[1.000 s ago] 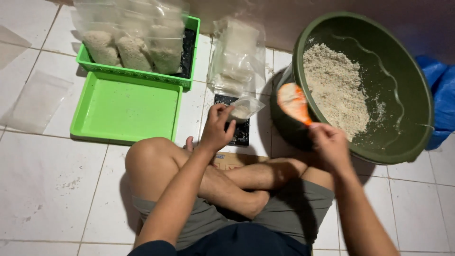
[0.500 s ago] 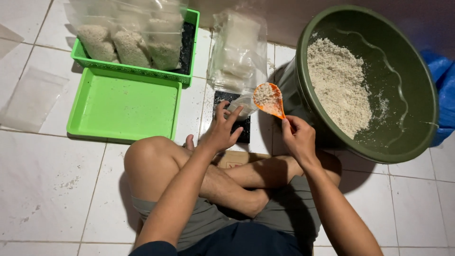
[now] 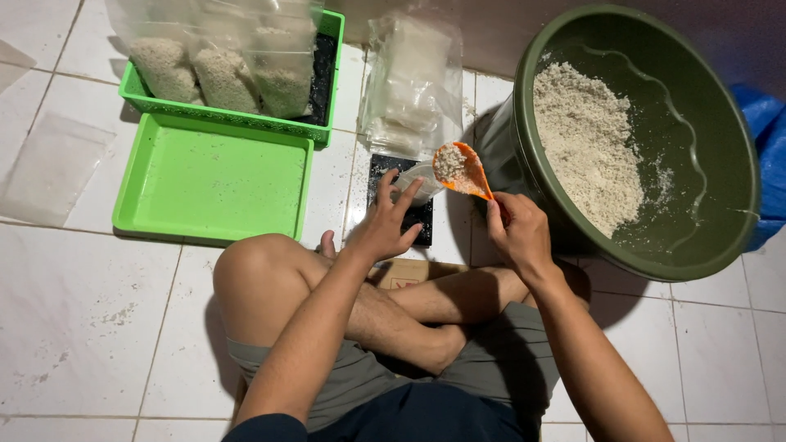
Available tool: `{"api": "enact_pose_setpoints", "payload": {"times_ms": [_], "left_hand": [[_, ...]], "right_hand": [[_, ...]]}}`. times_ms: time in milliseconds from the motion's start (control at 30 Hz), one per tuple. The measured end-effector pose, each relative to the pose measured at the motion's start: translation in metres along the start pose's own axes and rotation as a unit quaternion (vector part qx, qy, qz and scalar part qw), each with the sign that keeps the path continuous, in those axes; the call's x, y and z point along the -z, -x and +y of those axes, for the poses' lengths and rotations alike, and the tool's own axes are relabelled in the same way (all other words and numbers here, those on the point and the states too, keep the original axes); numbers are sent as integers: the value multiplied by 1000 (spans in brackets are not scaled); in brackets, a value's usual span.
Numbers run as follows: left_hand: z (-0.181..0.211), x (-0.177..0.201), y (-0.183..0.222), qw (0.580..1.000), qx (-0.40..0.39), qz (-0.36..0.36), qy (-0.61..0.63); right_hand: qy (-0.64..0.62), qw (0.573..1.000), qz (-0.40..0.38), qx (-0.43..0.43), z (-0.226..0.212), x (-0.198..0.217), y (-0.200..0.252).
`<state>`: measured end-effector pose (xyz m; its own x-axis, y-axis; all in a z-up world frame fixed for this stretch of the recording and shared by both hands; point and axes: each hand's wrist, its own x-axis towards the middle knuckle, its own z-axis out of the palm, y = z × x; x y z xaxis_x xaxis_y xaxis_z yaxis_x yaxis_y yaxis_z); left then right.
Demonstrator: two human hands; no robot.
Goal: Filling small plastic bags with powder from a large basin, weighing them on a scale, and organizing them in a tray.
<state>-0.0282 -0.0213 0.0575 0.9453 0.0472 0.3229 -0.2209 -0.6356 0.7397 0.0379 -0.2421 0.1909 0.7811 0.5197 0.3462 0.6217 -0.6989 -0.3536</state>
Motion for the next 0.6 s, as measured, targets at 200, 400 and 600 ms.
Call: {"api": "enact_pose_setpoints", "payload": {"times_ms": [200,400,600], "left_hand": [[4,4,-1,999,3,-3,39],[8,8,-1,997,15,-15,69],[11,11,-1,997,17,-18,72]], "right_hand": [[69,996,2,55,1,1,-4],[136,985,12,101,5,0,-7],[178,977,20,114,7,0,-9]]}}
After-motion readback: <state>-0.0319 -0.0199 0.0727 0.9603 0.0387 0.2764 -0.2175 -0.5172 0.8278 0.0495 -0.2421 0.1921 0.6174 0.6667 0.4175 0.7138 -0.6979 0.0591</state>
